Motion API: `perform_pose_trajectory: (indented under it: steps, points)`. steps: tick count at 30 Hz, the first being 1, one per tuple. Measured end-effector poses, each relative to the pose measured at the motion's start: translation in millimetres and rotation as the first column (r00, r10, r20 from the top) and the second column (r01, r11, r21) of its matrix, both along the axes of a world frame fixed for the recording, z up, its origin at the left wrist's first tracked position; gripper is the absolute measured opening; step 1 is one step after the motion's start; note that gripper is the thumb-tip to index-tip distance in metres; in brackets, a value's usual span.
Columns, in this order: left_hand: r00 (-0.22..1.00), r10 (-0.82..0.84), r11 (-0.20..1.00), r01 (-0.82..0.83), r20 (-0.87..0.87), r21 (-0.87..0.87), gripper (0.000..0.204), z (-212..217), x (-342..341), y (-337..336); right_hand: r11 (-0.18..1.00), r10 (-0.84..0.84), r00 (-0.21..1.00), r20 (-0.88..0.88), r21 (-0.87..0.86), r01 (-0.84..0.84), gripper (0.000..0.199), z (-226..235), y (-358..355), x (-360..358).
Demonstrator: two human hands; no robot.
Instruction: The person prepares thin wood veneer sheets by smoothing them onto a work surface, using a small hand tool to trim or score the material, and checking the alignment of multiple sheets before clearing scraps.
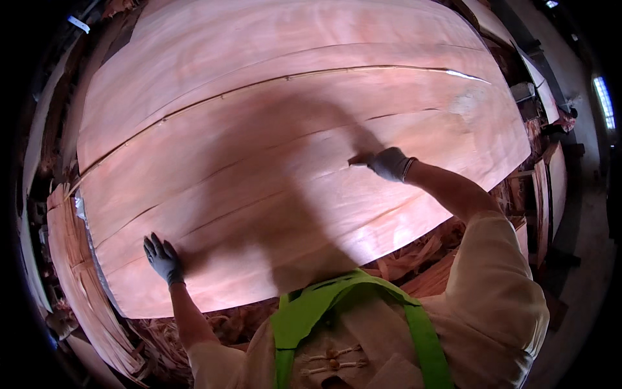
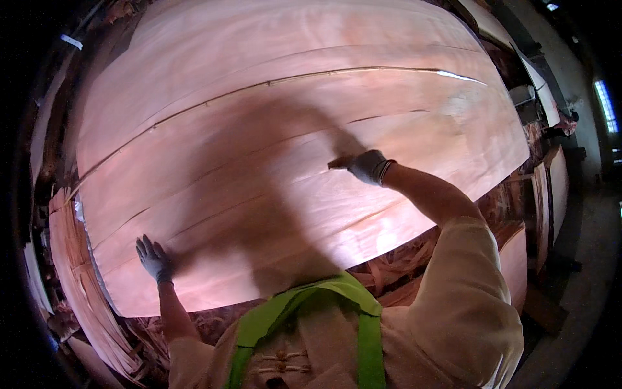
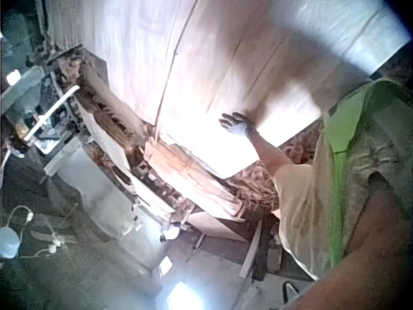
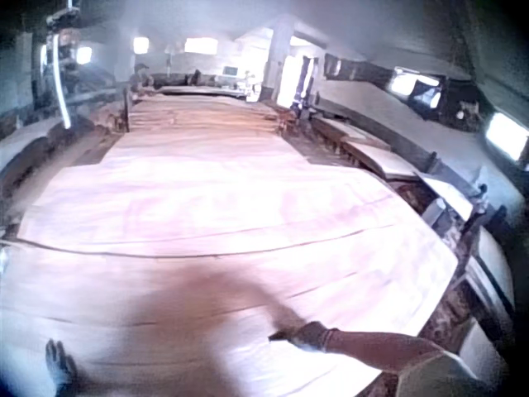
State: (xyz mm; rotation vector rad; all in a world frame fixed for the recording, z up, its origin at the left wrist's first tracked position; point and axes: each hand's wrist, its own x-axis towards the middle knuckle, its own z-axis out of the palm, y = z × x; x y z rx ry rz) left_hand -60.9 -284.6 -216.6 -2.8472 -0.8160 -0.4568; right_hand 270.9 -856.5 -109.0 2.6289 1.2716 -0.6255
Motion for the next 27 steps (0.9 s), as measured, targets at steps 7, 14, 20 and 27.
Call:
perform_pose_trajectory:
  steps: [7, 14, 20, 27]
  points:
    - [0.984, -0.172, 0.979, 0.166, 0.036, 0.116, 0.058, 16.3, 111.0, -154.3, 0.865, -0.197, 0.962, -0.186, 0.428, 0.26, 0.04, -32.1, -20.2, 24.7]
    - [0.901, -0.419, 0.793, 0.423, 0.112, -0.438, 0.065, 32.5, 259.9, -451.2, 0.871, -0.031, 0.999, 0.03, 0.491, 0.012, 0.029, -45.1, -43.6, 35.1]
    - [0.902, -0.43, 0.881, 0.408, -0.045, -0.241, 0.061, 42.0, 268.5, -468.4, 0.956, 0.117, 0.993, -0.004, 0.271, -0.112, 0.023, -24.2, -113.0, 75.1]
    - [0.905, -0.414, 0.899, 0.39, -0.099, -0.2, 0.063, 39.2, 278.8, -475.5, 0.882, -0.117, 0.967, -0.228, 0.423, 0.207, 0.047, -33.1, -267.3, 168.5]
